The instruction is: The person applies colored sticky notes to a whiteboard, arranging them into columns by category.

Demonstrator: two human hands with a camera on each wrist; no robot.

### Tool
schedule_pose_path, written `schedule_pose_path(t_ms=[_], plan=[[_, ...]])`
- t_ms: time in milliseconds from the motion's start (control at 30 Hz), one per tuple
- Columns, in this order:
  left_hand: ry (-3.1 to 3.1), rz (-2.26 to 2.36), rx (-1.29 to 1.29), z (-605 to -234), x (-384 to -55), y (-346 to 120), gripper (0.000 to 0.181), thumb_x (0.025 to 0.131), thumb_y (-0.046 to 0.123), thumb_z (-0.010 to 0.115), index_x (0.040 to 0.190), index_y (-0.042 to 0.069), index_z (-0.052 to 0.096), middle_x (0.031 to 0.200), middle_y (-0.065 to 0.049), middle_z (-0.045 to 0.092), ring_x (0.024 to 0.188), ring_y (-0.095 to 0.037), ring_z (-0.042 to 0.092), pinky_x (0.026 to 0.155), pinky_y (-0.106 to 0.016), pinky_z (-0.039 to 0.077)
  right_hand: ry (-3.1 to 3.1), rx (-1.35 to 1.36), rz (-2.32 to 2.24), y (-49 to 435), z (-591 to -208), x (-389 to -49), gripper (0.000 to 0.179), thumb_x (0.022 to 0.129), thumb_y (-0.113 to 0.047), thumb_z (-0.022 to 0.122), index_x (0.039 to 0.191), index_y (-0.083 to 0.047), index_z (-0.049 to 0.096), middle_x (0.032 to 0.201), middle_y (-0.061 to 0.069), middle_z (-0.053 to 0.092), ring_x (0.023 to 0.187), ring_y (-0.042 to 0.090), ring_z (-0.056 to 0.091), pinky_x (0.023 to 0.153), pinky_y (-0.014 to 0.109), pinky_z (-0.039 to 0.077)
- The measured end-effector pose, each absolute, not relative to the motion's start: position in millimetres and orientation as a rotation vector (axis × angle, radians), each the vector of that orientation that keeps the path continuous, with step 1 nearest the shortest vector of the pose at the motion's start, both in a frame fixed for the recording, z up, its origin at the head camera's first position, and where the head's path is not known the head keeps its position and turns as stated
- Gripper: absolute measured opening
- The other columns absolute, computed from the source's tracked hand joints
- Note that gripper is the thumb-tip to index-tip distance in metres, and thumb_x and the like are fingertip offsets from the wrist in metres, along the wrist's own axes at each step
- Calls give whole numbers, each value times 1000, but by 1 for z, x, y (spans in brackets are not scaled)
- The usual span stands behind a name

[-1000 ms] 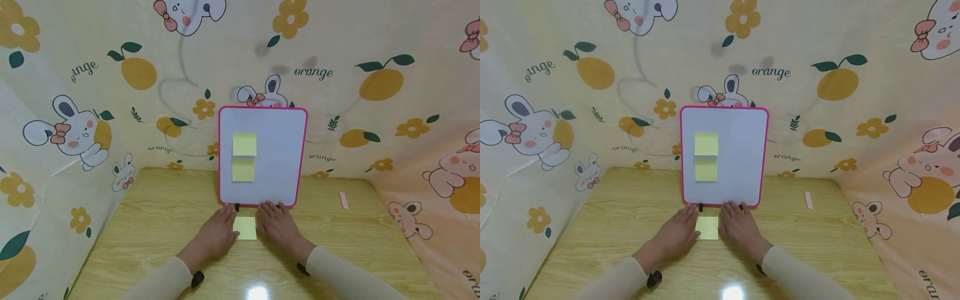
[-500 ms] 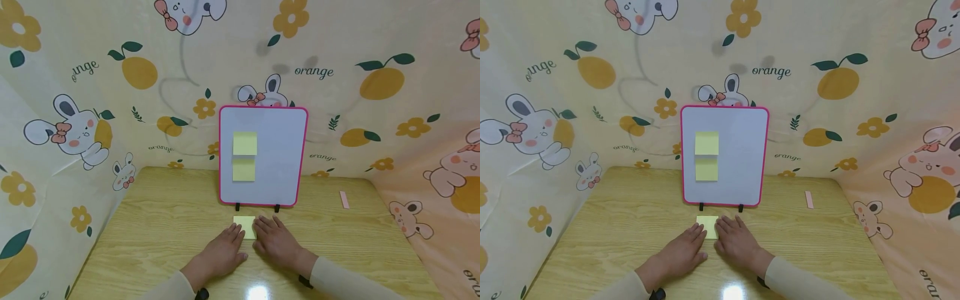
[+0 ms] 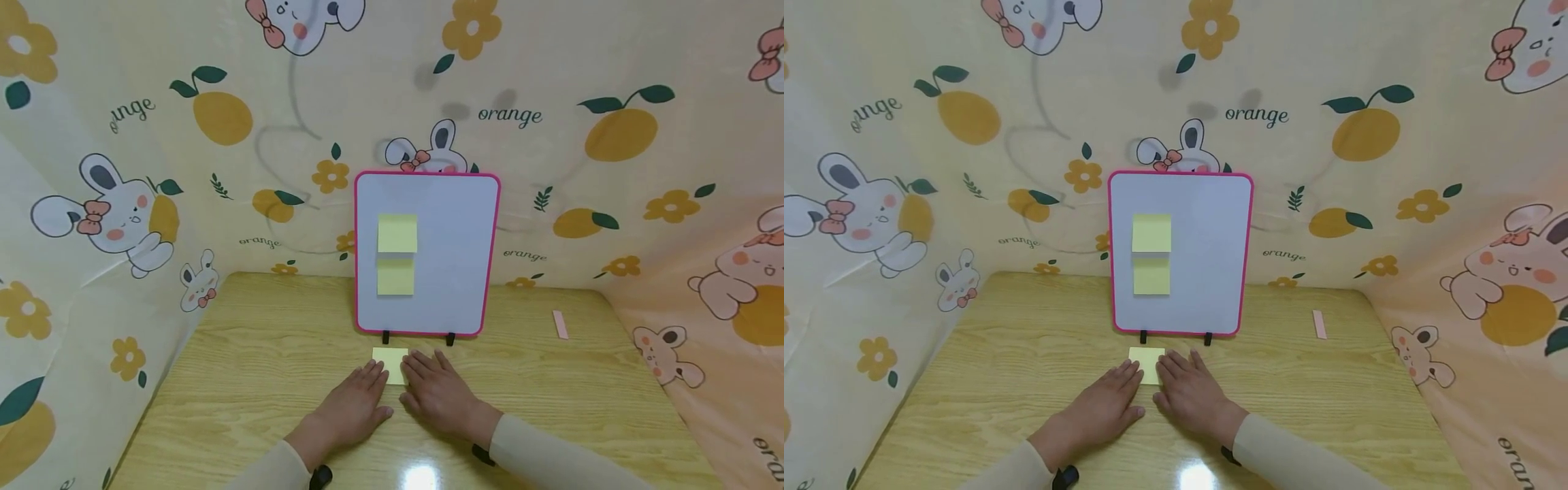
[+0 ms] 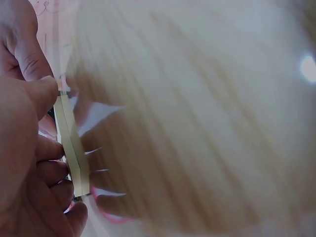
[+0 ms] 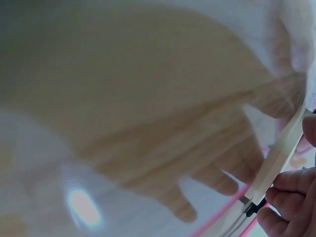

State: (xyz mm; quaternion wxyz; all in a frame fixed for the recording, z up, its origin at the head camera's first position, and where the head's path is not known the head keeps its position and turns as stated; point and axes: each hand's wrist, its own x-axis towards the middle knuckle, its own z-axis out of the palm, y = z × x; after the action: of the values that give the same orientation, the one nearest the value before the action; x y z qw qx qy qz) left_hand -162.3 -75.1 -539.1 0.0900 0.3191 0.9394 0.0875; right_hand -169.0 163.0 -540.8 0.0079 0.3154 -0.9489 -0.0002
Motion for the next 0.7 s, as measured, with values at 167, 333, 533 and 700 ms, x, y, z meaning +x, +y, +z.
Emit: schedule_pose_path(t_ms=[167,333,533,700], plan=[[2807,310,942,-541,-164,-86,70,110,47,50,161,1,39,171,-16,34,160,-33,28,131,-49,28,-2990,979,14,150,-539,-173,62,111,-46,47,158,-6,49,165,8,46,156,29,38,127,63,29],[2828,330,943,-545,-165,-98,70,109,46,52,160,-1,41,169,-18,36,160,-34,30,131,-50,29,-2989,990,-26,138,-540,-177,62,111,-48,45,158,-7,48,166,7,46,157,28,38,128,62,29],[2846,366,940,-547,-168,-109,69,109,44,54,158,-4,43,168,-20,38,159,-35,32,130,-50,30,-3008,984,-33,127,-543,-181,63,111,-49,44,159,-9,47,167,5,44,158,26,36,128,61,29],[2844,378,948,-546,-168,-110,69,108,43,55,157,-5,43,167,-21,38,158,-37,32,130,-51,31,-3017,976,-43,124,-544,-182,63,111,-49,45,159,-9,47,167,5,44,158,25,36,128,61,30]])
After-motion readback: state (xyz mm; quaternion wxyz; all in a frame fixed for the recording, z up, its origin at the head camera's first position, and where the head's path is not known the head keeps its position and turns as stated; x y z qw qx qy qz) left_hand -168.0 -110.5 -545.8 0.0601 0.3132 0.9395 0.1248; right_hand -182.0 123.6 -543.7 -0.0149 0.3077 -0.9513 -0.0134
